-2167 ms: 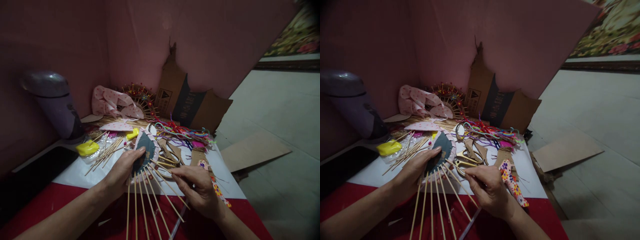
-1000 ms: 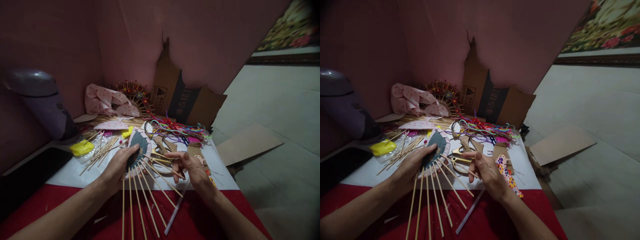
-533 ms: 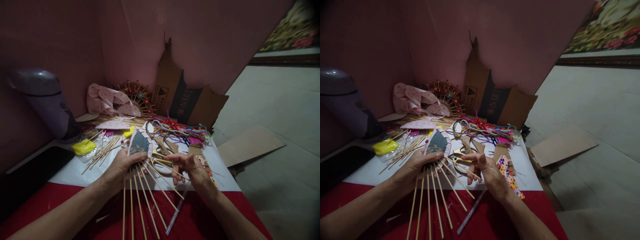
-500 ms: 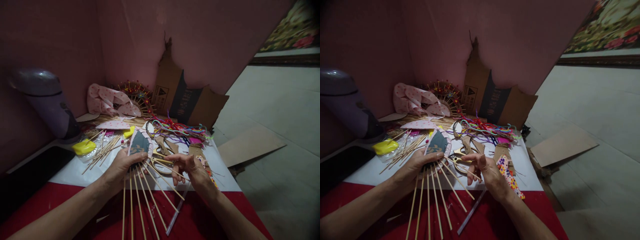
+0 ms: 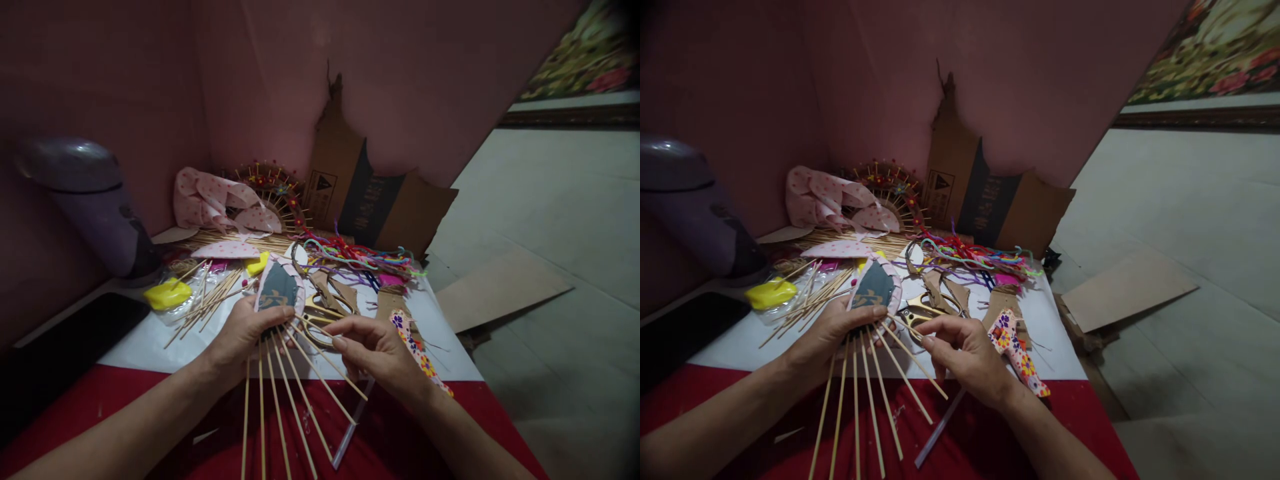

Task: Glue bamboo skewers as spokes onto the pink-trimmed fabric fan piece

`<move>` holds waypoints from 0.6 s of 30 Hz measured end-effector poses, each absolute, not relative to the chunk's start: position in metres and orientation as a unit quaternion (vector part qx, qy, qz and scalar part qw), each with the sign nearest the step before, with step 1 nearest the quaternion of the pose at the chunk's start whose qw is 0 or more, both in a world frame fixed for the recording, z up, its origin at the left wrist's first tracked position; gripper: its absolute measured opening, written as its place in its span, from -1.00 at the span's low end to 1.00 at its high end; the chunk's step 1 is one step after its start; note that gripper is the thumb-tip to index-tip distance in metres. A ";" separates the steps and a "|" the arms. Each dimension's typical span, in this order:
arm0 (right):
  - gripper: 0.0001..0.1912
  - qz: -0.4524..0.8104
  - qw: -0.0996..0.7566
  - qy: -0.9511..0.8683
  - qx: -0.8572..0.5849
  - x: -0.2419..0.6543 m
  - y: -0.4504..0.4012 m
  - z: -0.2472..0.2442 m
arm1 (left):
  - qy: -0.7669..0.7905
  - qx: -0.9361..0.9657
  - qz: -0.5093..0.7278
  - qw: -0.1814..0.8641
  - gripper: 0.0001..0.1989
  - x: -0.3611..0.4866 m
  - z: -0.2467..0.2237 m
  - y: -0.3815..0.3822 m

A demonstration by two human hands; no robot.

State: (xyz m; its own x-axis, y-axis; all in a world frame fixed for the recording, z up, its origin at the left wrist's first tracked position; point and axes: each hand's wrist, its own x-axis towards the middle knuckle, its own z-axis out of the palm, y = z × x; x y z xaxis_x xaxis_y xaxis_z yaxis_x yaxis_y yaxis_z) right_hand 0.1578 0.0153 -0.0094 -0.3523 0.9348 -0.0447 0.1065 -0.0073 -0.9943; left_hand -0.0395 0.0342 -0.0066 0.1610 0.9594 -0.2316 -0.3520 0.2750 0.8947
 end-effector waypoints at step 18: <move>-0.34 0.646 0.453 -0.487 -0.375 0.166 0.027 -0.010 | 0.443 0.324 0.492 0.676 -0.85 -0.041 -0.002 0.037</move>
